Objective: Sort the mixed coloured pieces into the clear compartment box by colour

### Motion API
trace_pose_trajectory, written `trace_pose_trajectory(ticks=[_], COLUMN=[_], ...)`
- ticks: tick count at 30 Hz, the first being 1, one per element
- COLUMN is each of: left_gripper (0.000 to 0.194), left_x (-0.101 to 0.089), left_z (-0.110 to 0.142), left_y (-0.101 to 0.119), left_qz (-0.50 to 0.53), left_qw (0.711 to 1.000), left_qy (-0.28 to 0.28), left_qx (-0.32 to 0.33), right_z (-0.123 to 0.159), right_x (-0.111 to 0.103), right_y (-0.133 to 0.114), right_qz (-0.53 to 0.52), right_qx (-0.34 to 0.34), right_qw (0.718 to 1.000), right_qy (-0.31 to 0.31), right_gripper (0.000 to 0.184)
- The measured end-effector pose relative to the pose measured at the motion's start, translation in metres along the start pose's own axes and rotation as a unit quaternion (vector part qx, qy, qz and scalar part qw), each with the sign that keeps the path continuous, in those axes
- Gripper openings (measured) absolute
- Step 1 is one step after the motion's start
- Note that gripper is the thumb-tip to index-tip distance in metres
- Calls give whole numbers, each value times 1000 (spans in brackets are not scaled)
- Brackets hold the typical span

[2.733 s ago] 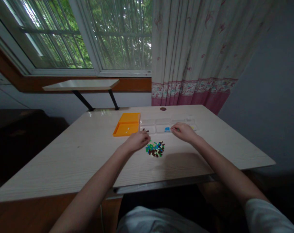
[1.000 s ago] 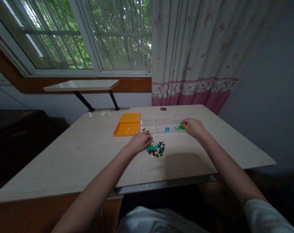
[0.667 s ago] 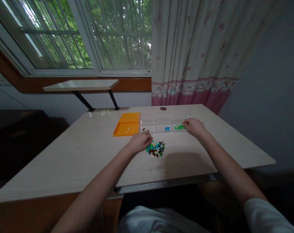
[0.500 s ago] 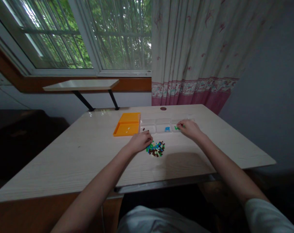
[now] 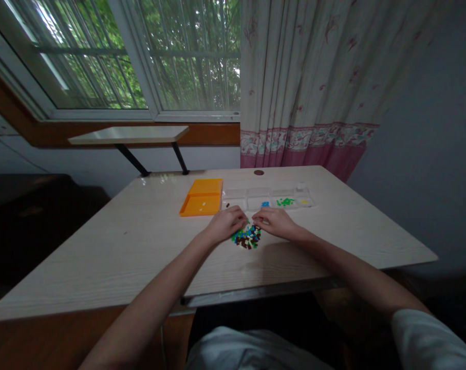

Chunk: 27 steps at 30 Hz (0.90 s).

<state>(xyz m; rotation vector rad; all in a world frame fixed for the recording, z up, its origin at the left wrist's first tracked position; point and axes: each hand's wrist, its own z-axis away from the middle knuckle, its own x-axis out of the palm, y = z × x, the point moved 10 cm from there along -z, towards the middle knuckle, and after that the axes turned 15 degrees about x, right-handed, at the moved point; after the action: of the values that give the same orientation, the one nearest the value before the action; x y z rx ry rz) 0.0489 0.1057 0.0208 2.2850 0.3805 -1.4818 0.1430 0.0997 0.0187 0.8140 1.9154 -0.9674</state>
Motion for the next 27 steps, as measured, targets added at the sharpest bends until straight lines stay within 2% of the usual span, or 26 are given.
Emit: trace_pose_trajectory(ticks=[7,18,22,27], left_gripper=[20,19,18,20], left_x=[-7,-10,-8,4], left_z=[-1,-2,2,6], left_y=[7,5,-3,-5], left_qz=[42,64,43,39], left_qw=[997,996,999,997], left_qy=[57,62,16,-66], left_qx=[22,5,-13,12], right_z=[2,5,6,9], right_x=[-7,-14,-30,-56], right_y=[-8,-12,-6,7], right_qz=[-39,-56,-71,-95], right_qx=[-22,-43,-41,-32], right_qw=[999,995,991,980], right_qy=[29,65,106,173], right_gripper=[20,19,19,19])
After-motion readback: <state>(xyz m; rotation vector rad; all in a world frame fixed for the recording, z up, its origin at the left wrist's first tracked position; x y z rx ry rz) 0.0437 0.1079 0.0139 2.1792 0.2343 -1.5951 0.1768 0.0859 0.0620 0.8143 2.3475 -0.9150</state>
